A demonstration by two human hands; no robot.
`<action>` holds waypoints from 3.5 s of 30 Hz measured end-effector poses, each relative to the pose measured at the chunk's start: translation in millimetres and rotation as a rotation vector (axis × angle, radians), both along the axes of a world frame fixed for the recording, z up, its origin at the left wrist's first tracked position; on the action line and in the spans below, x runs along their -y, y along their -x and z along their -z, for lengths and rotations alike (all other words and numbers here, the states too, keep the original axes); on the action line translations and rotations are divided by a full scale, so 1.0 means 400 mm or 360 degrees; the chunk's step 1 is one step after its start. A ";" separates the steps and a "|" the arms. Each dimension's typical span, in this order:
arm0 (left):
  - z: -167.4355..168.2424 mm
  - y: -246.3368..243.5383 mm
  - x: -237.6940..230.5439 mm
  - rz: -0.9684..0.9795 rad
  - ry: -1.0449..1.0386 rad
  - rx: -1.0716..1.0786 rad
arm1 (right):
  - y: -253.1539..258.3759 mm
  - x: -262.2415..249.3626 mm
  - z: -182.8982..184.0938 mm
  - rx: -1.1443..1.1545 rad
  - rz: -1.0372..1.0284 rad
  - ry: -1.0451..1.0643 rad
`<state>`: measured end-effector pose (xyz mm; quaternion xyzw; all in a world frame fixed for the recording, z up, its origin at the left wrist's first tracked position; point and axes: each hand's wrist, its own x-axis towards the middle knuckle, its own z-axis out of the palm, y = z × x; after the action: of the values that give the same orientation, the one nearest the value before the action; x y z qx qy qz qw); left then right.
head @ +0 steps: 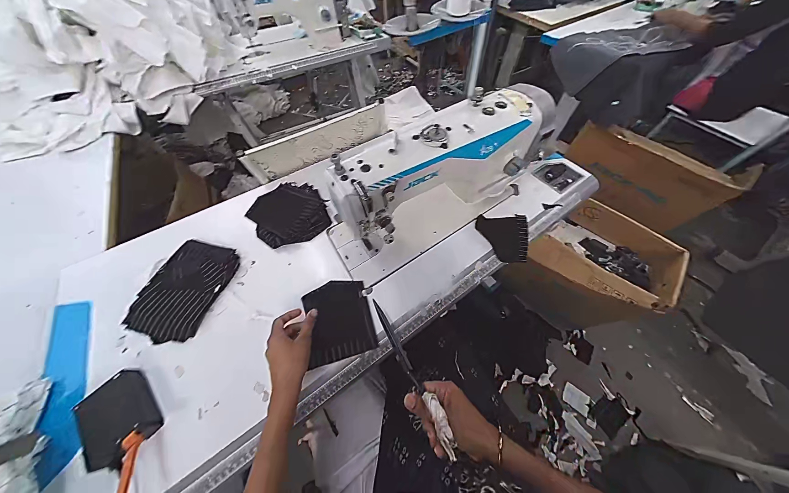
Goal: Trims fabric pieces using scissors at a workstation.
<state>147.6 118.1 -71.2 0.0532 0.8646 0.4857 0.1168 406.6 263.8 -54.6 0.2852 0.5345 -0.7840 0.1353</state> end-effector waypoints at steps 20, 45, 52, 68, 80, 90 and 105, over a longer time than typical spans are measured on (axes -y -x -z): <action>-0.047 -0.096 -0.020 -0.0258 -0.1099 0.0937 | -0.030 -0.050 0.090 -0.0067 -0.0311 0.0213; -0.013 -0.213 -0.055 -0.0327 -0.1081 0.0595 | 0.026 -0.014 0.089 0.0021 -0.0586 -0.0472; -0.010 -0.231 -0.066 -0.0394 -0.1125 0.0559 | 0.028 -0.013 0.080 0.0009 -0.0647 -0.0689; 0.002 -0.240 -0.062 -0.0251 -0.1065 0.0421 | 0.014 -0.003 0.092 -0.0039 -0.0383 -0.0423; -0.011 -0.173 -0.018 0.0405 -0.0686 0.0538 | 0.027 -0.013 0.083 -0.0008 -0.0432 -0.0357; 0.000 -0.181 -0.014 0.0568 -0.0638 0.0526 | 0.069 -0.003 0.079 -0.0031 -0.0379 -0.0366; -0.017 -0.193 -0.004 0.0729 -0.0492 0.0537 | 0.095 -0.022 0.084 -0.0023 -0.0379 -0.0483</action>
<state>224.7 119.6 -64.4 0.1823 0.7146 0.5744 0.3553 368.4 272.6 -88.2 0.2315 0.6776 -0.6749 0.1786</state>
